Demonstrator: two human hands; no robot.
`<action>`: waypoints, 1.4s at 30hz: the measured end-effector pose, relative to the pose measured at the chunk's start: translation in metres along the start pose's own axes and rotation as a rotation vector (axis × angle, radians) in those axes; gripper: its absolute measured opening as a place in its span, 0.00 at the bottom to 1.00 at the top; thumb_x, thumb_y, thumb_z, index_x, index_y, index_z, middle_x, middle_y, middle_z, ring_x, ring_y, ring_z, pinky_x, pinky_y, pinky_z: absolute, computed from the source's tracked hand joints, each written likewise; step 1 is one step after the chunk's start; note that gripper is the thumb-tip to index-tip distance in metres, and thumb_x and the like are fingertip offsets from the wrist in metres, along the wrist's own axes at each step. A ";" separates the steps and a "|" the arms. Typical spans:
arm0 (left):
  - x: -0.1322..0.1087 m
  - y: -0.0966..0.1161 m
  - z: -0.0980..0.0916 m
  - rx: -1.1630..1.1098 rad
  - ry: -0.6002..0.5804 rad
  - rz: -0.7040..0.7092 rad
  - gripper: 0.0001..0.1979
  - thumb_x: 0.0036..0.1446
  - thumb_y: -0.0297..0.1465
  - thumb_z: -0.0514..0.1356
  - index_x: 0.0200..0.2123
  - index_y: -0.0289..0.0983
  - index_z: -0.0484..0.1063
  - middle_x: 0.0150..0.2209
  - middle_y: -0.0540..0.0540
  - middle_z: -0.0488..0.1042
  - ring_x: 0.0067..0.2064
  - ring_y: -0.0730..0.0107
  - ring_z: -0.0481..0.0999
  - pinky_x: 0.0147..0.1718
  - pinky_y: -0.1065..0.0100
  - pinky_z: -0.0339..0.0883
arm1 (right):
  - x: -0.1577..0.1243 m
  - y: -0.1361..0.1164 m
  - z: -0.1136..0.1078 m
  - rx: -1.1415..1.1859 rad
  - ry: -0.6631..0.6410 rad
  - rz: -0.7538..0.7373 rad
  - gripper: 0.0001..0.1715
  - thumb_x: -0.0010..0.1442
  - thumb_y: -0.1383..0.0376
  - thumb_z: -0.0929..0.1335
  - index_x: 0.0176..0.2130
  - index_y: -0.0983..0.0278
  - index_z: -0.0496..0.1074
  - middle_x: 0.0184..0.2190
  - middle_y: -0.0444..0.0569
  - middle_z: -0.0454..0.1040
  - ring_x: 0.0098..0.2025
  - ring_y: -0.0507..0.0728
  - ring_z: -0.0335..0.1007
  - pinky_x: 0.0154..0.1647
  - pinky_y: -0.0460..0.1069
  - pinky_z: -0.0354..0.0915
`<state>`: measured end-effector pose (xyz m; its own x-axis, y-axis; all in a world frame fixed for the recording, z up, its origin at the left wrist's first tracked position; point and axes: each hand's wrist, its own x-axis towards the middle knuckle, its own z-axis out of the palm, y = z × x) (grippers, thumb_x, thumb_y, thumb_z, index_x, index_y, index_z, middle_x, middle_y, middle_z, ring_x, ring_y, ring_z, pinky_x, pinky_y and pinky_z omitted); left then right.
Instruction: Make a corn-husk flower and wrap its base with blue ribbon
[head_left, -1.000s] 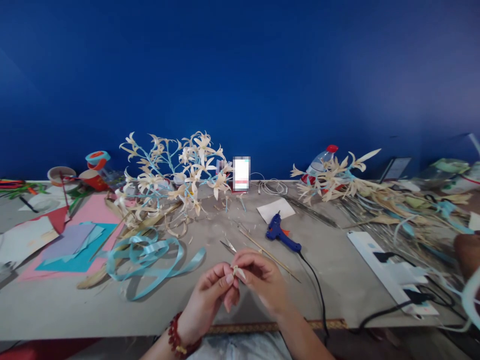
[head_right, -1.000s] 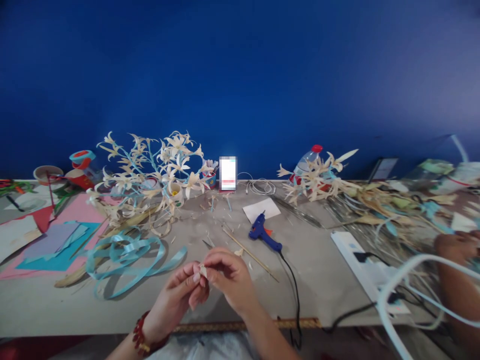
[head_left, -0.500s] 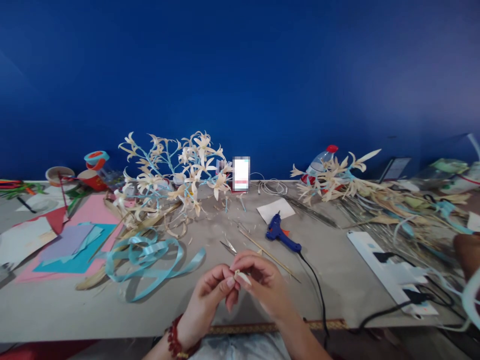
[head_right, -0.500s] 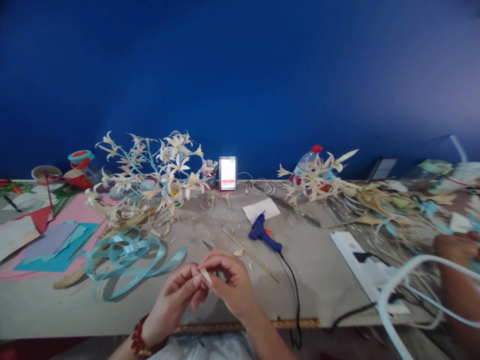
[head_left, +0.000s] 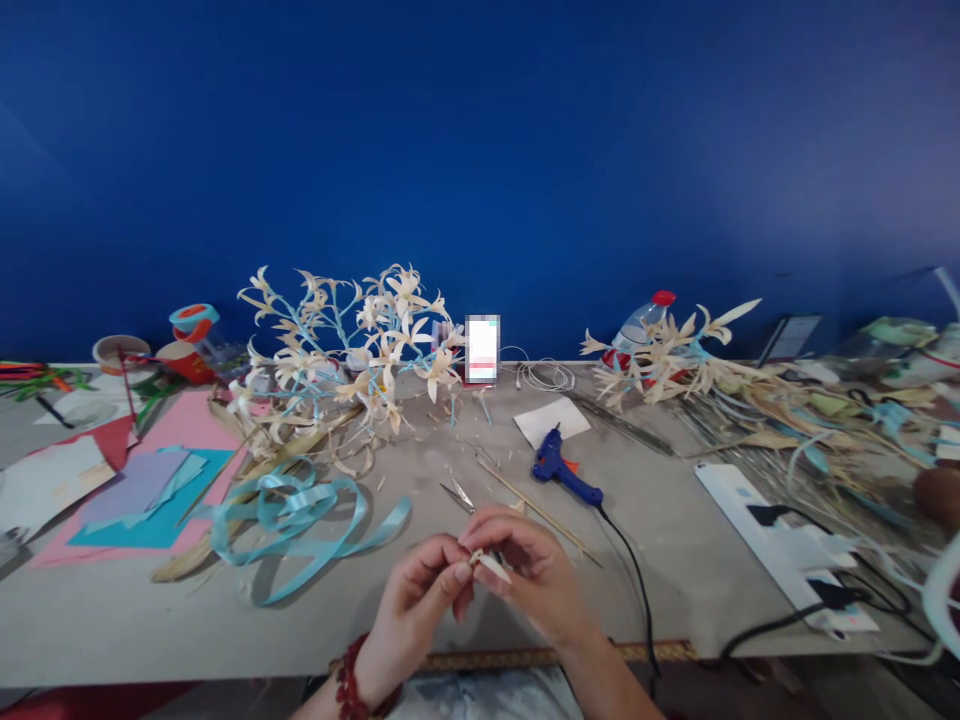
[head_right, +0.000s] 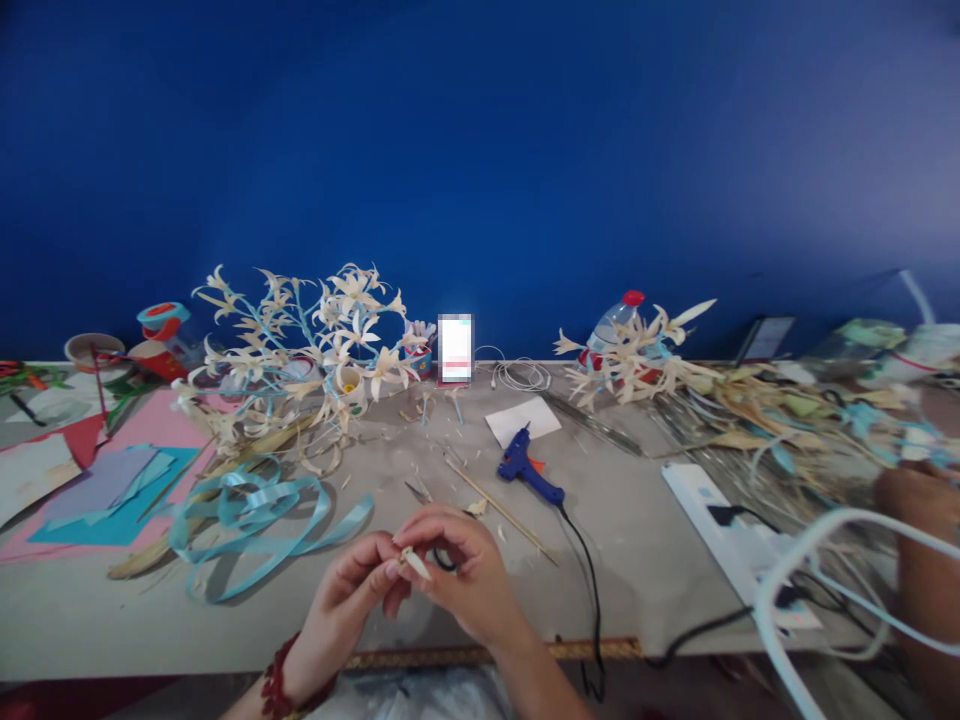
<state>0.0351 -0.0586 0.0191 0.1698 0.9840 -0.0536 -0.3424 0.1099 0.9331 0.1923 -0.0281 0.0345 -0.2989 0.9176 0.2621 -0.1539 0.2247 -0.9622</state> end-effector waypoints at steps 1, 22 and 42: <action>0.000 0.000 0.000 0.020 -0.005 0.005 0.15 0.57 0.40 0.64 0.26 0.35 0.72 0.20 0.51 0.68 0.22 0.76 0.64 0.24 0.72 0.57 | 0.000 0.000 0.000 -0.010 0.008 -0.006 0.06 0.57 0.65 0.73 0.38 0.57 0.80 0.37 0.49 0.77 0.41 0.58 0.74 0.41 0.49 0.70; 0.011 -0.015 -0.001 -0.819 -0.399 -0.341 0.08 0.60 0.29 0.61 0.28 0.34 0.74 0.13 0.59 0.52 0.15 0.81 0.45 0.21 0.74 0.56 | 0.003 0.011 0.006 0.189 0.046 0.129 0.04 0.53 0.60 0.76 0.31 0.57 0.81 0.28 0.44 0.71 0.32 0.54 0.68 0.36 0.47 0.65; 0.009 -0.006 0.000 0.040 0.054 0.099 0.06 0.57 0.33 0.65 0.31 0.36 0.76 0.26 0.48 0.77 0.29 0.70 0.74 0.32 0.70 0.67 | 0.001 0.009 0.011 0.092 0.182 0.084 0.08 0.54 0.64 0.72 0.26 0.62 0.71 0.26 0.42 0.66 0.25 0.50 0.62 0.25 0.46 0.59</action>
<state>0.0384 -0.0505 0.0133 0.0871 0.9960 0.0213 -0.3182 0.0076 0.9480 0.1796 -0.0283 0.0266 -0.1406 0.9777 0.1560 -0.2233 0.1222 -0.9671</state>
